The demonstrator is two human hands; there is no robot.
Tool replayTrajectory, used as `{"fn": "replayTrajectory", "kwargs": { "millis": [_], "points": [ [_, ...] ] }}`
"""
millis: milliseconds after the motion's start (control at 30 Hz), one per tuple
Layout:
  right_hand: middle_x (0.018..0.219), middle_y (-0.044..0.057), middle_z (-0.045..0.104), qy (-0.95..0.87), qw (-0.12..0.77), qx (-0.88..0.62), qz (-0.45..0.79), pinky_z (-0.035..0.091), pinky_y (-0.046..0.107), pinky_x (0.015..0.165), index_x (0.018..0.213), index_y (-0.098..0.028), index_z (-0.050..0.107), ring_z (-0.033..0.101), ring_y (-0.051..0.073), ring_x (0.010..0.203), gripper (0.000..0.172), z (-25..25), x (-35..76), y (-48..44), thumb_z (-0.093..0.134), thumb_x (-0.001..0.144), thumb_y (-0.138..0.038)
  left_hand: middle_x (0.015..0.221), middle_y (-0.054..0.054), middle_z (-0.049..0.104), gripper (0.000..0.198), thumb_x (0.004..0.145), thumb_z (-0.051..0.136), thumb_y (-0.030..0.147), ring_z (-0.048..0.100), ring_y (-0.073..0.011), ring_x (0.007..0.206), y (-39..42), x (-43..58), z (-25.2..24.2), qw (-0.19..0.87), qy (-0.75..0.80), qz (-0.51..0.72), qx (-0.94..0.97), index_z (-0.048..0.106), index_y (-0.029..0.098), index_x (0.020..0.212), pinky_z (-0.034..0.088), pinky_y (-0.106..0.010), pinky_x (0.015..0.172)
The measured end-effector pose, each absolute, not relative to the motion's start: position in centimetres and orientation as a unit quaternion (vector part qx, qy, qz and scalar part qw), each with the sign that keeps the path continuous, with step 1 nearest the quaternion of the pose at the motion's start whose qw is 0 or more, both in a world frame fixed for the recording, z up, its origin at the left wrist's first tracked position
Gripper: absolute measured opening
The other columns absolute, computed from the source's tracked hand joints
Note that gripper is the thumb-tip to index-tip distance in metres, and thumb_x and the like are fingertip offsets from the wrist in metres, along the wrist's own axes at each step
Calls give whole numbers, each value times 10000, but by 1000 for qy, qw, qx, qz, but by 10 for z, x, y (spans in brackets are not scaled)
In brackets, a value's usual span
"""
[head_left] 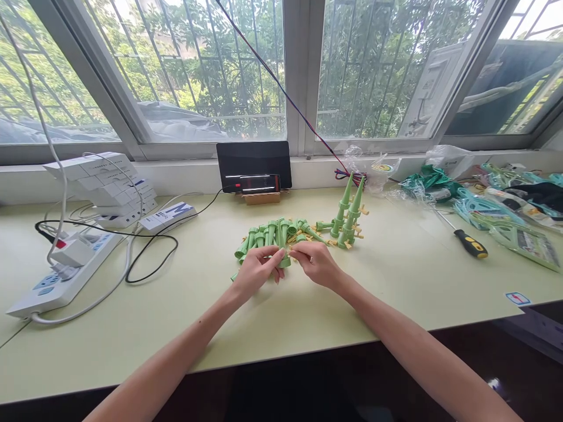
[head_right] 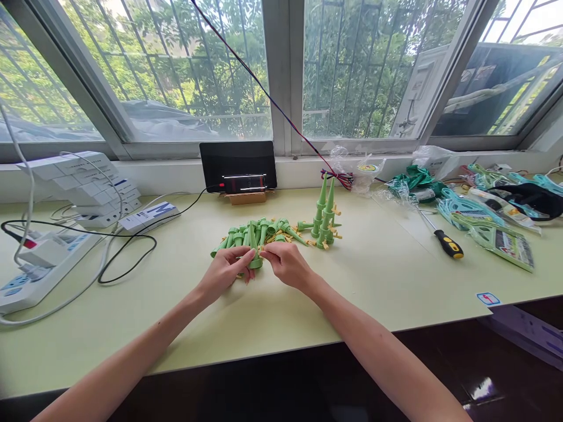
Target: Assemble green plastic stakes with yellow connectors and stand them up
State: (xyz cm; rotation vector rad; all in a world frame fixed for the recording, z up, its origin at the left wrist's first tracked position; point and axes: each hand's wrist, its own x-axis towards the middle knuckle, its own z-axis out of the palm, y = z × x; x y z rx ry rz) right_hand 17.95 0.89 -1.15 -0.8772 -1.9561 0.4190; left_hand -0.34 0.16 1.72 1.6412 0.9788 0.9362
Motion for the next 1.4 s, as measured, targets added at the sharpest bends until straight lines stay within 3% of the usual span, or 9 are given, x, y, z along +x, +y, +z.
{"fn": "replayTrajectory", "kwargs": {
  "millis": [367,600,700,867,1000,1400],
  "points": [
    [602,-18,438,-787,467,-355,189,324,260,578,664,-196,478,370,125,575,359,-12,180,10,445,991,-340,632,2,575,298,793,685,451,571,-124,519,-1,-3,22,494,413,396,654,633,160,759,469,-231,490],
    [646,1,543,-768,474,-372,216,364,245,573,896,-178,650,438,123,576,338,-7,182,8,431,998,-413,727,-20,586,280,808,680,443,532,-110,545,1,-6,18,488,396,423,652,653,167,849,447,-237,509],
    [643,2,534,-750,490,-399,197,375,247,589,865,-170,645,451,124,577,365,-8,183,10,385,1013,-379,730,-16,586,293,805,683,455,535,-107,535,3,-7,17,478,404,448,639,651,167,845,444,-235,492],
    [729,31,618,-747,475,-436,160,384,261,589,880,-173,646,469,136,583,183,-18,182,16,494,948,-250,766,-25,631,335,765,729,459,545,-102,508,5,-5,17,504,408,481,590,633,159,876,450,-241,454],
    [780,38,642,-761,436,-458,146,407,269,621,884,-170,659,483,132,587,113,-24,183,19,547,897,-174,681,0,603,363,784,716,458,532,-102,475,6,-4,15,513,408,484,580,617,158,962,436,-231,422],
    [840,48,658,-784,364,-486,129,437,296,711,906,-178,707,576,169,741,93,-28,183,20,628,858,-168,568,56,548,351,863,606,491,529,-109,381,3,-3,13,456,426,450,639,535,214,1067,401,-205,380]
  ]
}}
